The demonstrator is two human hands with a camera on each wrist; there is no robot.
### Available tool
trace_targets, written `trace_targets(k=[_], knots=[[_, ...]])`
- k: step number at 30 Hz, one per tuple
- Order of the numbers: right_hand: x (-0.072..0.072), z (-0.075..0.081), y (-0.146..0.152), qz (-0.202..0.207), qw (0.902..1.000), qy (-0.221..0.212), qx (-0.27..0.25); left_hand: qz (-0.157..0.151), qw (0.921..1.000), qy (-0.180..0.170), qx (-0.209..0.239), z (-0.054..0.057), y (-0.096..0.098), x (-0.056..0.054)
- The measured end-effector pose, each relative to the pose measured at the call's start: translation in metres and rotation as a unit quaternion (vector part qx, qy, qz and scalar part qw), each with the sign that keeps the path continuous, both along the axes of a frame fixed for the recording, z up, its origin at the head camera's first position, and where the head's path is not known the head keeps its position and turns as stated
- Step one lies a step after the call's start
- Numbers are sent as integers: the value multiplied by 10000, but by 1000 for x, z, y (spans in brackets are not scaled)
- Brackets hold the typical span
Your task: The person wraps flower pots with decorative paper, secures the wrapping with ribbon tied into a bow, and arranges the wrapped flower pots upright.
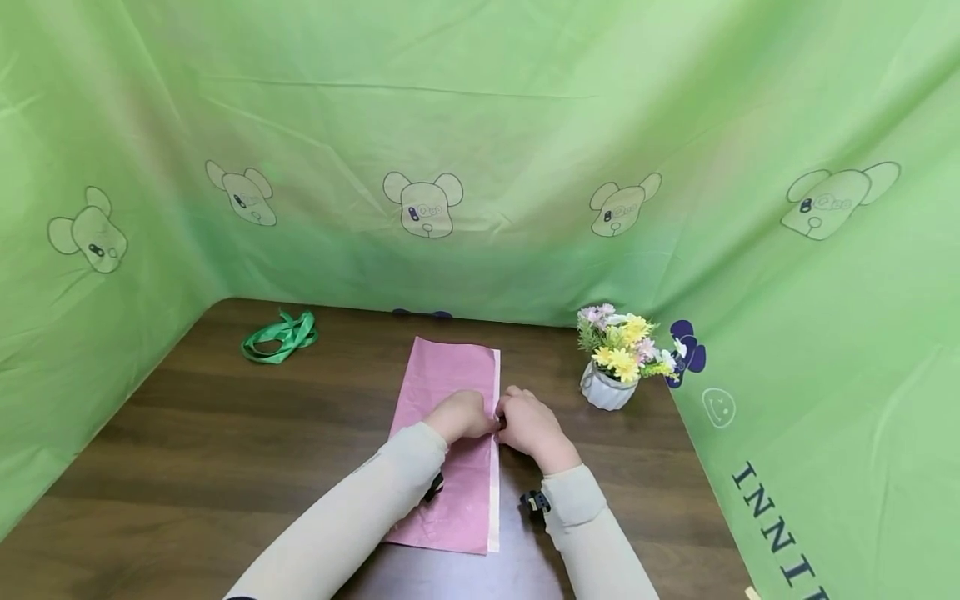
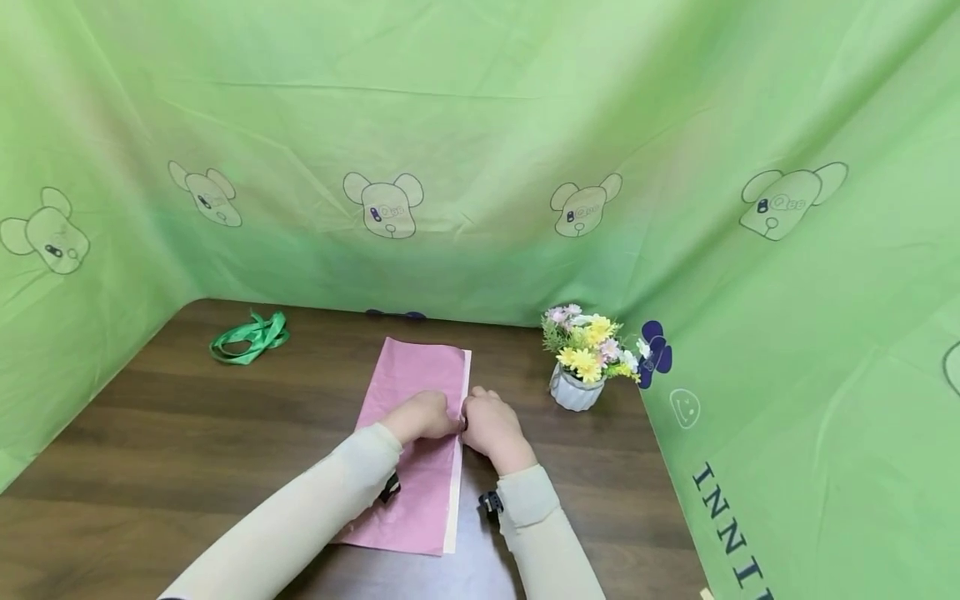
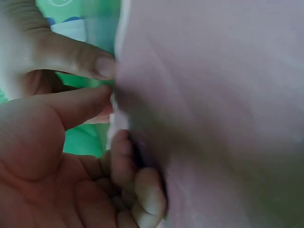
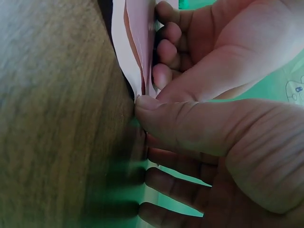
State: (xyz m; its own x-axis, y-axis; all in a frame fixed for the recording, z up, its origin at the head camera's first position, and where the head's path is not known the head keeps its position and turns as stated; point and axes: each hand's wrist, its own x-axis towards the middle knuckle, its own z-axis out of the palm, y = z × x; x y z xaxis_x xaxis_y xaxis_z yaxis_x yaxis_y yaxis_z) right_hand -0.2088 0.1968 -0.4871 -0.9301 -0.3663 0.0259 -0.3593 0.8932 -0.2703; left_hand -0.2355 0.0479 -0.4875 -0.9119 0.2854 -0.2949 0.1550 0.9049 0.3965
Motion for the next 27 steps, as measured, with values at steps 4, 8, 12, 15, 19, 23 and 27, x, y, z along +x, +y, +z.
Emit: trace_targets(k=[4,8,12,15,19,23,27], knots=[[-2,2,1,-9,10000,15,19,19,10000,64,66,1,0,-2],[-2,1,1,-1,10000,-10,-6,52,9999,-54,149,4,-2,-4],[-1,-1,1,-74,9999,-77,-30,78,9994,-151,293,4,-4,-4],[-1,-1,1,-82,9999,-86,-38,32,9995,-133,287,2,-5,-4],[-2,-3,1,-61,10000,-66,-7,22,9993,-264,275,0,-6,-6],[-2,-3,1,-59,10000,-76,23,12,9976,-573,391,0,-8,-9],[-2,-2,1,-58,9999,-88,16,52,9968,-703,369,1,-9,-9]])
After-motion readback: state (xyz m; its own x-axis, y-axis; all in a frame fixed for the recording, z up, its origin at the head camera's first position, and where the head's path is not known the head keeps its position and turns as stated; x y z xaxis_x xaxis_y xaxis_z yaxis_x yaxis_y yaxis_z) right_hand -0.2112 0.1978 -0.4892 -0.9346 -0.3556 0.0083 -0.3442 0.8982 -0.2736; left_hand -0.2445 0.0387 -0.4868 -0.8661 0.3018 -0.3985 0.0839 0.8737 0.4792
